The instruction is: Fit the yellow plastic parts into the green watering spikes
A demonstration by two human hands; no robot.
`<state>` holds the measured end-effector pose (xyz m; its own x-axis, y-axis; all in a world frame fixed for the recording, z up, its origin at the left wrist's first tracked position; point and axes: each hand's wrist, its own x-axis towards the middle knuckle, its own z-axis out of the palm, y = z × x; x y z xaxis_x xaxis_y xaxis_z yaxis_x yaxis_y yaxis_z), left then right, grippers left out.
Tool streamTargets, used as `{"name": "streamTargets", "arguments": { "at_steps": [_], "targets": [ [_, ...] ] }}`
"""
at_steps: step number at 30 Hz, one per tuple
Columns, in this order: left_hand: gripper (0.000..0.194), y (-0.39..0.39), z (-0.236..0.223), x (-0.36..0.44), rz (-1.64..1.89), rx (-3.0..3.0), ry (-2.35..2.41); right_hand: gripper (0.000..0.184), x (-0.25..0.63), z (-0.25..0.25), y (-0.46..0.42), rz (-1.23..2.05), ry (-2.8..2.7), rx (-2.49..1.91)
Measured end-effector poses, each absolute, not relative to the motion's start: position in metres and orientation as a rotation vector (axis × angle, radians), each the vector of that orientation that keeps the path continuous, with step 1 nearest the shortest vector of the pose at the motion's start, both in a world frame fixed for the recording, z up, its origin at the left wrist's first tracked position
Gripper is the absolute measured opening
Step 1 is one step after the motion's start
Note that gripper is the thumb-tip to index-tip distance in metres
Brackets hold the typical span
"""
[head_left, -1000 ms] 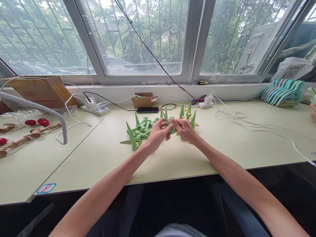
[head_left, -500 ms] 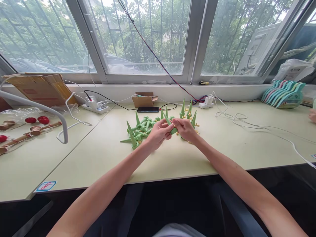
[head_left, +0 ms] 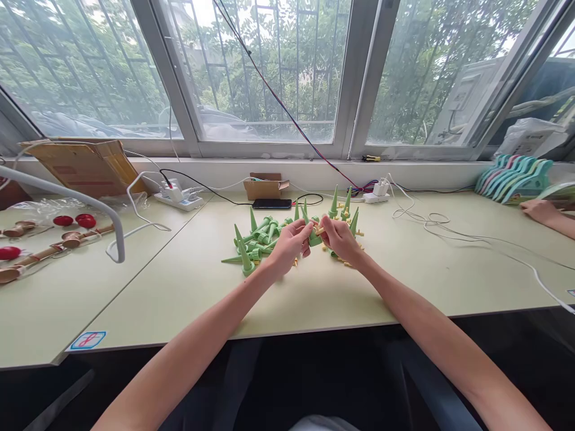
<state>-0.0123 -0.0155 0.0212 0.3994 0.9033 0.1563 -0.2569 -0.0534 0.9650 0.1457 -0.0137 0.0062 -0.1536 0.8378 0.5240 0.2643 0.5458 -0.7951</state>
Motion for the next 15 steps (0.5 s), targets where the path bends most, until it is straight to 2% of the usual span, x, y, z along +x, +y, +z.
{"name": "streamTargets", "arguments": {
  "at_steps": [15],
  "targets": [
    [0.04,-0.0131,0.0209,-0.0149,0.973,1.233,0.602,0.063,0.1452,0.0092,-0.0161,0.572,-1.673,-0.96]
  ]
}}
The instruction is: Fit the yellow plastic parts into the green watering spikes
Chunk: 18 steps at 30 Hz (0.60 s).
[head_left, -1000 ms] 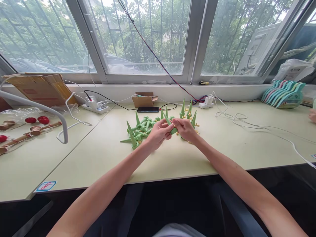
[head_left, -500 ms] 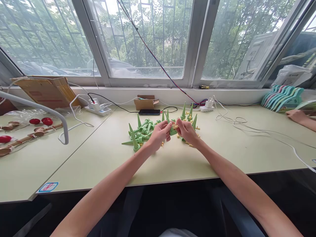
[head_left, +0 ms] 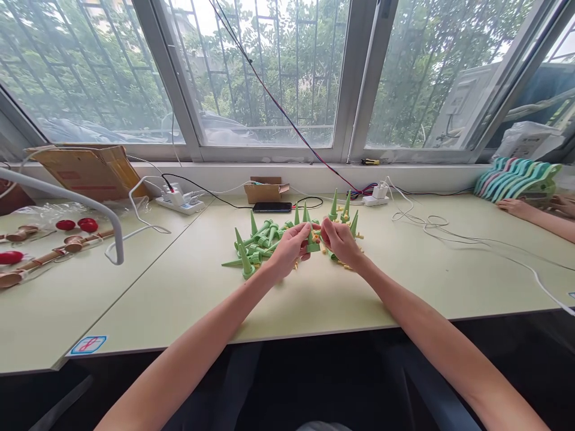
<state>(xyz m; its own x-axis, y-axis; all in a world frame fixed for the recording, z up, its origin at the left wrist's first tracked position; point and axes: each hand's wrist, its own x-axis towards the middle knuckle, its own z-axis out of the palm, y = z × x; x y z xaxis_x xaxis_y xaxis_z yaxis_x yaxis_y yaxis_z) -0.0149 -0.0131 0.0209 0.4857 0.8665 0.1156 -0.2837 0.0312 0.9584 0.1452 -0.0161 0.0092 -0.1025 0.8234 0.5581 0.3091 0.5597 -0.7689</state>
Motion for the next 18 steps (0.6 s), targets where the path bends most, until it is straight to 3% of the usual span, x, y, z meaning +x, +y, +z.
{"name": "streamTargets", "arguments": {
  "at_steps": [18],
  "targets": [
    [0.051,-0.0093,0.0154,-0.013,1.175,1.319,0.755,0.05,0.1425,0.007,-0.0168,0.452,-1.852,-0.962]
  ]
}}
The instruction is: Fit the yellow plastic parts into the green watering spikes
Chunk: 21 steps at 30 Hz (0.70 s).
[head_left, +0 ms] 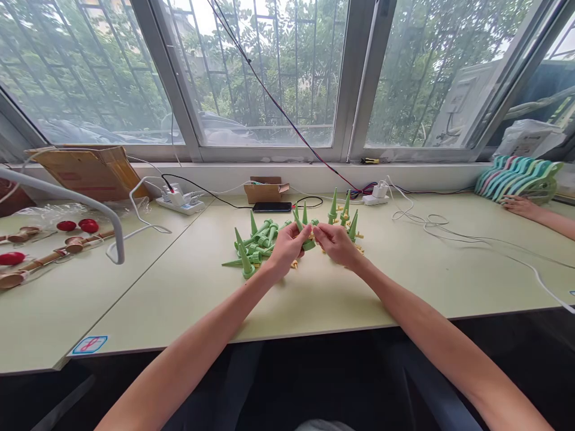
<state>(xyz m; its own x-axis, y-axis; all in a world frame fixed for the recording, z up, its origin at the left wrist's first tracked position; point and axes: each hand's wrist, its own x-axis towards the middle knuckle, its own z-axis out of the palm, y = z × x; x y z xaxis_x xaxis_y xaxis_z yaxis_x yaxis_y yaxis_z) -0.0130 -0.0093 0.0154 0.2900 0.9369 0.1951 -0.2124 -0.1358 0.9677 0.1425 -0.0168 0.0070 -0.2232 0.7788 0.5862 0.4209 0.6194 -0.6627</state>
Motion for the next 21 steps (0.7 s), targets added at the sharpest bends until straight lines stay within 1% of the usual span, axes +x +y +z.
{"name": "streamTargets", "arguments": {
  "at_steps": [9,15,21],
  "targets": [
    [0.048,-0.0104,0.0139,-0.0112,1.213,1.332,0.859,0.052,0.1404,0.0081,-0.0186,0.459,-1.844,-1.001],
    [0.046,-0.0094,0.0143,-0.0116,1.193,1.337,0.843,0.052,0.1391,0.0076,-0.0169,0.454,-1.832,-1.01],
    [0.039,-0.0112,0.0139,-0.0124,1.183,1.655,0.953,0.054,0.1463,0.0083,-0.0095,0.326,-1.742,-1.067]
  ]
}}
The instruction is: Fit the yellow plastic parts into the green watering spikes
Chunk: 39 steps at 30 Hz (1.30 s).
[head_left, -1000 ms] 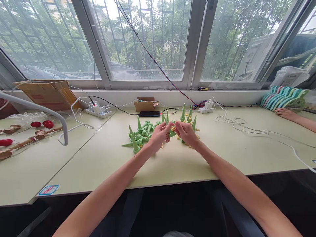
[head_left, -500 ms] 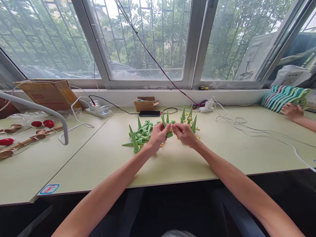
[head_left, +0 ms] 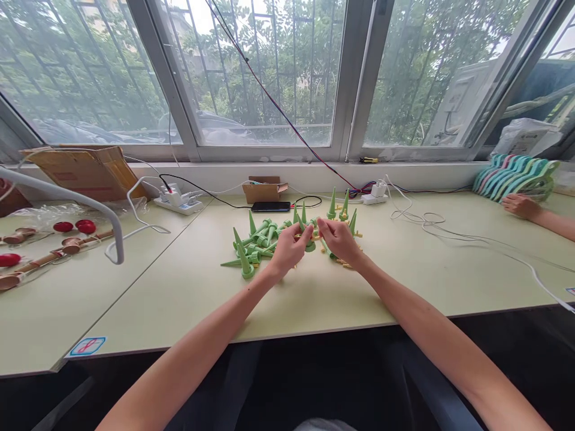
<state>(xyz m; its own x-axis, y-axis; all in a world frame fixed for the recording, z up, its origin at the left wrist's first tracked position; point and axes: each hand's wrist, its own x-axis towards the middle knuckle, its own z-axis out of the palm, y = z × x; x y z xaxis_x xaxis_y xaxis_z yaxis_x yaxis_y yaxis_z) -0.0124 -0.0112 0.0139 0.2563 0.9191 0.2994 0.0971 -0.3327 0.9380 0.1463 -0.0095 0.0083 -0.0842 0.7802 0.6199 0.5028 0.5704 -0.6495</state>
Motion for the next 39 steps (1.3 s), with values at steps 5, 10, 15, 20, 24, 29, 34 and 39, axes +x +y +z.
{"name": "streamTargets", "arguments": {
  "at_steps": [5,10,15,20,24,29,34,39],
  "targets": [
    [0.035,-0.014,0.011,-0.014,0.986,1.885,0.999,0.057,0.153,0.009,-0.005,0.255,-1.694,-1.133],
    [0.022,-0.01,0.003,-0.015,0.916,1.98,1.004,0.059,0.151,0.006,-0.004,0.23,-1.742,-1.14],
    [0.018,-0.007,0.003,-0.017,0.939,1.976,1.05,0.059,0.151,0.005,-0.004,0.245,-1.765,-1.132],
    [0.013,-0.006,0.003,-0.018,1.012,1.934,1.045,0.059,0.153,0.004,-0.003,0.248,-1.771,-1.135],
    [0.015,-0.006,0.003,-0.017,1.022,1.945,1.08,0.057,0.153,0.003,-0.002,0.255,-1.785,-1.129],
    [0.026,-0.01,0.009,-0.015,1.236,1.913,1.06,0.049,0.154,0.002,-0.001,0.205,-1.79,-1.184],
    [0.022,-0.016,0.022,-0.014,1.495,1.852,1.049,0.031,0.156,0.0,0.001,0.183,-1.838,-1.26],
    [0.033,-0.023,0.023,-0.013,1.403,1.98,0.95,0.022,0.159,0.0,0.0,0.16,-1.923,-1.395]
  ]
}}
